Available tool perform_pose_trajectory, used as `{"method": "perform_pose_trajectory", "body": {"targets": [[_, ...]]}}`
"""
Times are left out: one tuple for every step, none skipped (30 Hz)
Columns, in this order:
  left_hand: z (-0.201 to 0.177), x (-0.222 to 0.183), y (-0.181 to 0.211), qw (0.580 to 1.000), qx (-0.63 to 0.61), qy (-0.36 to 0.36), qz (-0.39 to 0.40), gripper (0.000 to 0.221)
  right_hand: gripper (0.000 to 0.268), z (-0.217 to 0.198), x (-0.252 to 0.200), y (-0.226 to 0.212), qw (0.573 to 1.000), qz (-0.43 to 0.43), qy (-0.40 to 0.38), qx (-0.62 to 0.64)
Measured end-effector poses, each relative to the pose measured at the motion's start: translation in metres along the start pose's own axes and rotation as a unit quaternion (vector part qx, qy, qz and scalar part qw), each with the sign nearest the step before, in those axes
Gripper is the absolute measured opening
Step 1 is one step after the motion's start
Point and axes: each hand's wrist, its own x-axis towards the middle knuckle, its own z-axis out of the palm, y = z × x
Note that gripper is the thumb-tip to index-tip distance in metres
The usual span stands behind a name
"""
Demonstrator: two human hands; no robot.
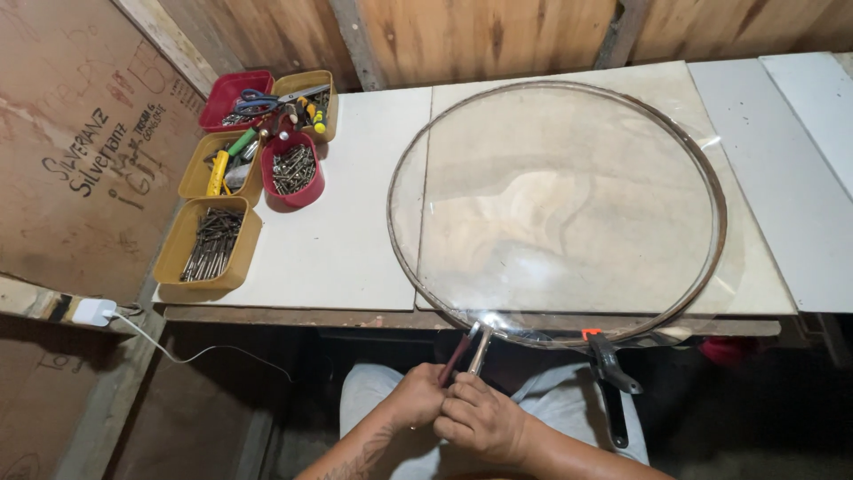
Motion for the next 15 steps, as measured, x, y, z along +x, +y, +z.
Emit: {"method": "perform_pose_trajectory", "body": {"targets": [[0.0,-0.001,0.002,1.0,0.0,-0.001,0.0,0.005,0.023,0.001,-0.002,0.0,1.0,0.001,0.0,0.0],[0.0,-0.002,0.005,1.0,0.003,-0.001,-0.015,0.004,0.023,0.002,-0.003,0.001,1.0,0.0,-0.005,0.003],[0.0,-0.003,0.007,1.0,0.005,0.0,-0.031,0.006,0.023,0.003,-0.005,0.001,1.0,-0.002,-0.011,0.006],[0.0,-0.003,0.007,0.999,0.005,0.0,-0.032,0.006,0.023,0.002,-0.003,0.001,1.0,-0.001,-0.01,0.007],[-0.001,-0.004,0.008,1.0,0.009,-0.002,-0.026,0.007,0.023,0.001,-0.002,0.001,1.0,-0.003,-0.002,0.009],[-0.001,-0.004,0.009,1.0,0.013,-0.004,-0.02,0.009,0.023,0.0,0.0,0.001,1.0,-0.006,0.005,0.01],[-0.001,-0.003,0.007,1.0,0.013,-0.004,-0.021,0.009,0.023,-0.001,0.001,0.0,1.0,-0.005,0.005,0.011],[-0.001,-0.001,0.005,1.0,0.011,-0.007,-0.009,0.013,0.023,-0.001,0.001,0.0,1.0,-0.005,0.004,0.007],[-0.001,0.0,0.003,1.0,0.009,-0.011,0.003,0.017,0.024,-0.002,0.002,0.0,1.0,-0.005,0.002,0.003],[0.0,0.003,0.002,1.0,0.009,-0.011,0.003,0.017,0.024,-0.003,0.001,0.001,1.0,-0.004,0.002,0.003],[0.001,0.004,-0.001,1.0,0.007,-0.005,-0.006,0.021,0.024,-0.003,0.001,0.001,1.0,-0.001,0.002,0.007],[0.003,0.005,-0.003,1.0,0.005,0.002,-0.014,0.024,0.025,-0.002,0.0,0.001,1.0,0.002,0.002,0.011],[0.001,0.004,-0.001,1.0,0.004,0.003,-0.014,0.024,0.025,-0.002,0.001,0.001,1.0,0.001,0.002,0.011],[0.0,0.002,0.002,1.0,0.006,0.002,-0.019,0.024,0.026,-0.003,0.002,0.001,1.0,0.005,-0.001,0.018],[0.001,0.0,0.004,1.0,0.007,0.001,-0.026,0.024,0.027,-0.003,0.001,0.001,1.0,0.009,-0.003,0.025]]}}
